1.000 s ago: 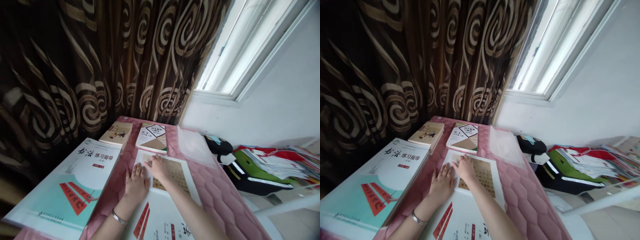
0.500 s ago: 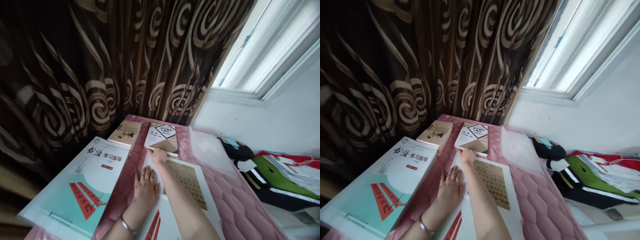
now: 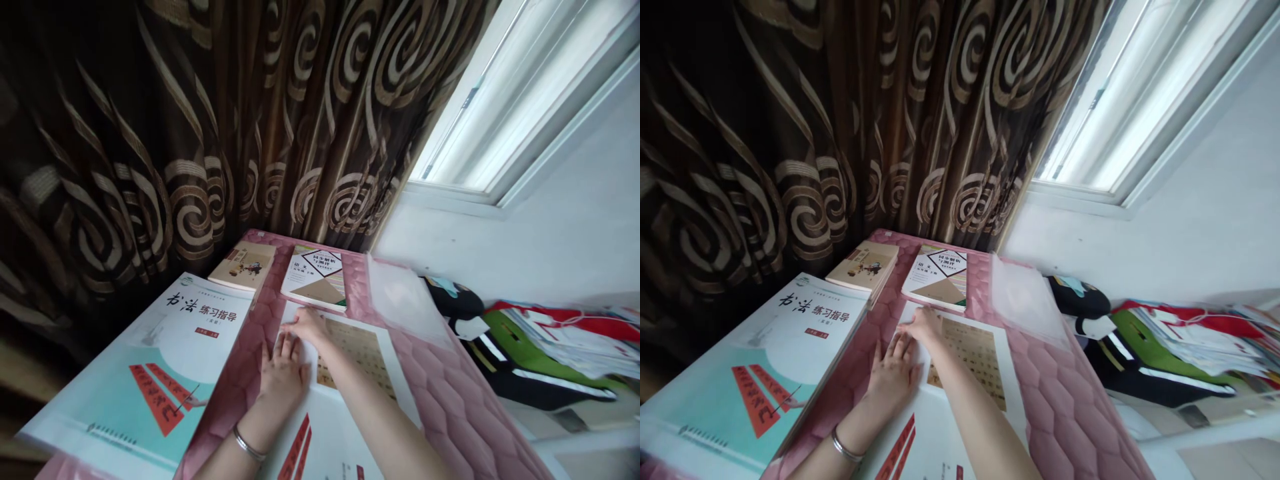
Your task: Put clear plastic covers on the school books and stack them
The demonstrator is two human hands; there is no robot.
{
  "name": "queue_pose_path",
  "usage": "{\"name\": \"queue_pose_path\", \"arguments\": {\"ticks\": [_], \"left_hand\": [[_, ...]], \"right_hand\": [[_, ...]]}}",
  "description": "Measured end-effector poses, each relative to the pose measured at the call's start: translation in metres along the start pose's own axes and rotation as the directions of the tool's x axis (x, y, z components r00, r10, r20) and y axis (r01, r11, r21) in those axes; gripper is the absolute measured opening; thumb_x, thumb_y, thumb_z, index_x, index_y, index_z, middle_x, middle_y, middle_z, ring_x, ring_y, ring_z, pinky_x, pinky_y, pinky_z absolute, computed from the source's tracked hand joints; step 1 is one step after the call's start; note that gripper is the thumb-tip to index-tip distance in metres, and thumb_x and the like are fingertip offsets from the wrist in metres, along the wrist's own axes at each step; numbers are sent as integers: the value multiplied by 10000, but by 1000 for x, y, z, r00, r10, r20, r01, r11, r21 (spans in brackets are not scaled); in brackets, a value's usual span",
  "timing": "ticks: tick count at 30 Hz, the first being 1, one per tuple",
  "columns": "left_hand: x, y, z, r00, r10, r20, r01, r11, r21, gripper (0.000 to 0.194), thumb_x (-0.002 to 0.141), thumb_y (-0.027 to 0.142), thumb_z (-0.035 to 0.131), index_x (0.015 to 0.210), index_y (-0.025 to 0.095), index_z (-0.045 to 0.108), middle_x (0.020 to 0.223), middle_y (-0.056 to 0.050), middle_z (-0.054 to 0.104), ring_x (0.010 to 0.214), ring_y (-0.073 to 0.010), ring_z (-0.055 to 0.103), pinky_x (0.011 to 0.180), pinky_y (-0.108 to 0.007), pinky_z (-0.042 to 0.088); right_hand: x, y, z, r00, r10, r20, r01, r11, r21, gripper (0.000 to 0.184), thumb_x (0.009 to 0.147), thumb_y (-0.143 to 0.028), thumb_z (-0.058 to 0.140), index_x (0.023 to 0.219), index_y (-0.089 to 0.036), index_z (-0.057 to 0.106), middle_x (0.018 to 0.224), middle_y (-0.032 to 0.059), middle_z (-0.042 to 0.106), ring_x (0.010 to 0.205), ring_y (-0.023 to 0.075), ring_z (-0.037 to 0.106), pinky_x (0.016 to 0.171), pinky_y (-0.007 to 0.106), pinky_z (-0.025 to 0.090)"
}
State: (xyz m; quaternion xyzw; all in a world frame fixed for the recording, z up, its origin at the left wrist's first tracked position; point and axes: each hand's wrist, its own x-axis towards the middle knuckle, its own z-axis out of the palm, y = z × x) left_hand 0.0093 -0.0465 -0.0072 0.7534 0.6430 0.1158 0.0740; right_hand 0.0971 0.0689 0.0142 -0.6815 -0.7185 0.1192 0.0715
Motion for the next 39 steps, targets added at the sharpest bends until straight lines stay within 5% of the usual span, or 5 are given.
{"name": "queue_pose_path", "arguments": {"ticks": [10,15,21,34,39], "left_hand": [[-4,-3,-4,999,33,-3,-33,999,-23,540,965,433,315,1445,209,422,1525,-90,403,1424,-287,305,1163,-591,184],[-3,-2,-5,1000,16,25,-15,999,-42,551,960,446,333,1446,200,416,1525,-90,401,1434,-278,290,1170,-596,155],[-1,-1,-2,1000,-1,12,2,999,-39,517,958,401,344,1426,208,450,1525,-91,399,1418,-283,321,1161,-604,167],[-3,-3,2,1000,24,8,-24,1000,3,544,965,440,312,1452,217,408,1532,-84,393,1428,-288,296,1161,-594,195],[-4,-3,-3,1000,24,3,-24,1000,0,542,964,442,316,1453,227,407,1538,-72,384,1432,-277,290,1167,-579,192]], "right_hand": [[29,-11,12,968,197,-158,-197,980,11,568,882,-620,469,975,-123,729,988,215,726,1015,315,667,913,424,427],[19,-9,13,982,117,-147,-114,993,32,420,863,-552,555,931,-172,723,1043,153,716,1060,274,635,904,374,421],[-1,3,11,996,-44,-77,49,997,56,371,673,-596,736,840,-267,707,1122,8,681,1107,201,579,844,267,423],[31,-14,13,973,165,-162,-166,986,4,471,927,-520,476,966,-125,730,936,196,736,935,297,695,798,364,474],[25,-17,15,973,126,-194,-126,992,14,335,950,-365,465,1061,-135,682,1032,183,709,999,279,665,850,377,461]]}}
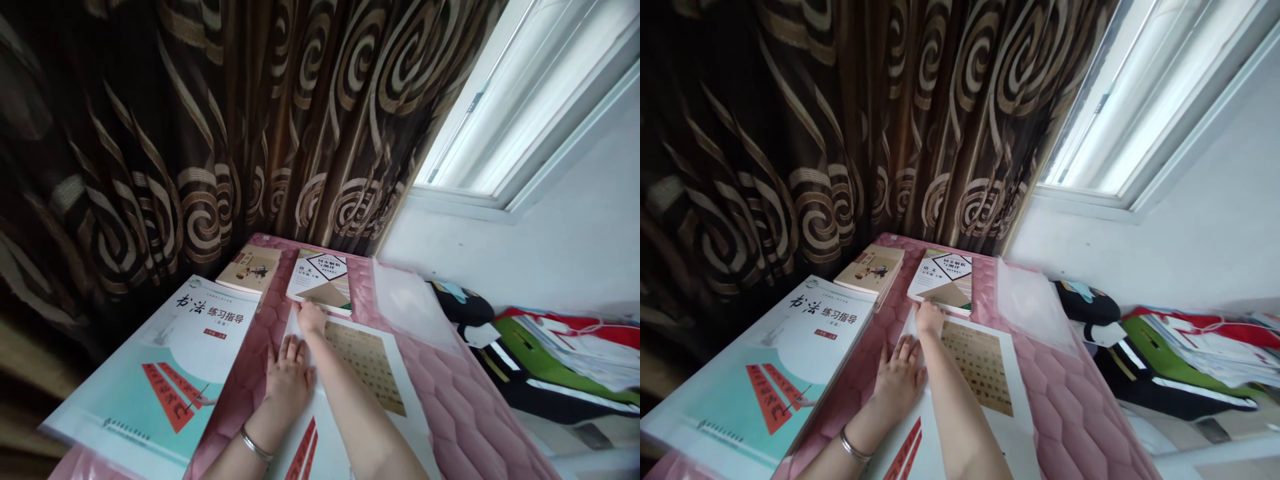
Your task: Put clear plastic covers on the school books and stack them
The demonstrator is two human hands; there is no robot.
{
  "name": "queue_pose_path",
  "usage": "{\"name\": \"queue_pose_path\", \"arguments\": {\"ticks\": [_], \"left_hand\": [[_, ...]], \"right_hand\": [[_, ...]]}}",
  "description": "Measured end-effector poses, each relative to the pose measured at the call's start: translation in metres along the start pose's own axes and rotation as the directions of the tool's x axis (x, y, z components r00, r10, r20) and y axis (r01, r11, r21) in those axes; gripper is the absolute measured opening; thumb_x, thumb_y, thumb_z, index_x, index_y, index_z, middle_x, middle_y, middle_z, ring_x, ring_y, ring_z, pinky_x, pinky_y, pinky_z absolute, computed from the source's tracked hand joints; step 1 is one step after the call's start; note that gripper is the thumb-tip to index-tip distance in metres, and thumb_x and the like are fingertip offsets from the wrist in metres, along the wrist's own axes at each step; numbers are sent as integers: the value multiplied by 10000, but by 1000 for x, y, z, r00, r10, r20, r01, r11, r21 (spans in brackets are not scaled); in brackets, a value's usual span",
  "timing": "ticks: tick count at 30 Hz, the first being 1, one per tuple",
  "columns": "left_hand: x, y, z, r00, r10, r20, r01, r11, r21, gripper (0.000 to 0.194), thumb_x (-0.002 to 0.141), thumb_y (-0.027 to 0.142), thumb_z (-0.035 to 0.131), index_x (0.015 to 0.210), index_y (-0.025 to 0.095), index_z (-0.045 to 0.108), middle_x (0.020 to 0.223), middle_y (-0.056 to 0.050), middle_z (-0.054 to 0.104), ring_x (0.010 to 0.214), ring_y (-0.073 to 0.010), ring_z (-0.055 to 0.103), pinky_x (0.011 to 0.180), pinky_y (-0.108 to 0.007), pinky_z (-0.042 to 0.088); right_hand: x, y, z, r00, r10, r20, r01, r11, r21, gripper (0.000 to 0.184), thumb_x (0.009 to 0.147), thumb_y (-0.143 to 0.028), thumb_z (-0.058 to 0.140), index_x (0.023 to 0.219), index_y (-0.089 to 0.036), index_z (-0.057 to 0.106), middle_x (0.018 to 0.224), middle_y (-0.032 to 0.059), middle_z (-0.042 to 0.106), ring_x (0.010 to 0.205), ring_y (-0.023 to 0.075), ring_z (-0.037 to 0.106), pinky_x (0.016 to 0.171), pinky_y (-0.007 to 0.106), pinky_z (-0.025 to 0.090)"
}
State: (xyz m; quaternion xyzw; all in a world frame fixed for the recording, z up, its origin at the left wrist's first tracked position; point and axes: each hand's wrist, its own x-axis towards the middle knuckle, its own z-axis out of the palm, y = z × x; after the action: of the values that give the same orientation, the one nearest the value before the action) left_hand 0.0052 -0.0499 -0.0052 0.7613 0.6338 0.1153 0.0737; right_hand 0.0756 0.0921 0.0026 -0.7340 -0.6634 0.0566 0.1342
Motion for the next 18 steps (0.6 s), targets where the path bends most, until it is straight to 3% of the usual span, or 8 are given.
{"name": "queue_pose_path", "arguments": {"ticks": [5,8,10,14,18], "left_hand": [[2,-1,4,1000,-17,-4,17,1000,8,528,957,441,337,1430,236,447,1522,-69,413,1410,-288,327,1158,-590,201],[2,-1,7,999,-5,-40,6,1000,23,518,958,412,329,1422,223,460,1519,-76,417,1403,-288,338,1153,-596,205],[2,-1,8,998,6,-66,-4,999,32,511,953,389,340,1426,230,453,1513,-74,427,1399,-291,345,1145,-601,216],[1,-2,10,995,15,-96,-10,999,51,500,944,340,361,1425,235,453,1504,-70,440,1394,-285,358,1149,-588,222],[1,-2,9,994,23,-104,-16,998,64,501,939,322,368,1420,216,461,1508,-81,432,1387,-288,372,1144,-590,235]], "right_hand": [[-26,20,-1,967,-256,8,255,964,72,290,920,-261,507,1178,-242,639,1290,76,603,1215,204,526,1012,301,386],[-47,48,-5,918,-392,56,384,915,122,357,926,-227,491,1264,-256,604,1392,39,546,1285,142,473,1071,234,340],[-61,74,-8,898,-434,79,420,896,145,405,945,-246,450,1336,-225,556,1467,58,477,1355,149,409,1114,254,307],[-81,138,-20,929,-334,158,320,941,113,495,987,-333,312,1433,-169,453,1551,78,341,1443,180,269,1182,353,222],[-91,196,-39,973,-121,198,105,990,92,520,987,-347,271,1430,-150,458,1544,66,348,1441,160,269,1180,328,241]]}}
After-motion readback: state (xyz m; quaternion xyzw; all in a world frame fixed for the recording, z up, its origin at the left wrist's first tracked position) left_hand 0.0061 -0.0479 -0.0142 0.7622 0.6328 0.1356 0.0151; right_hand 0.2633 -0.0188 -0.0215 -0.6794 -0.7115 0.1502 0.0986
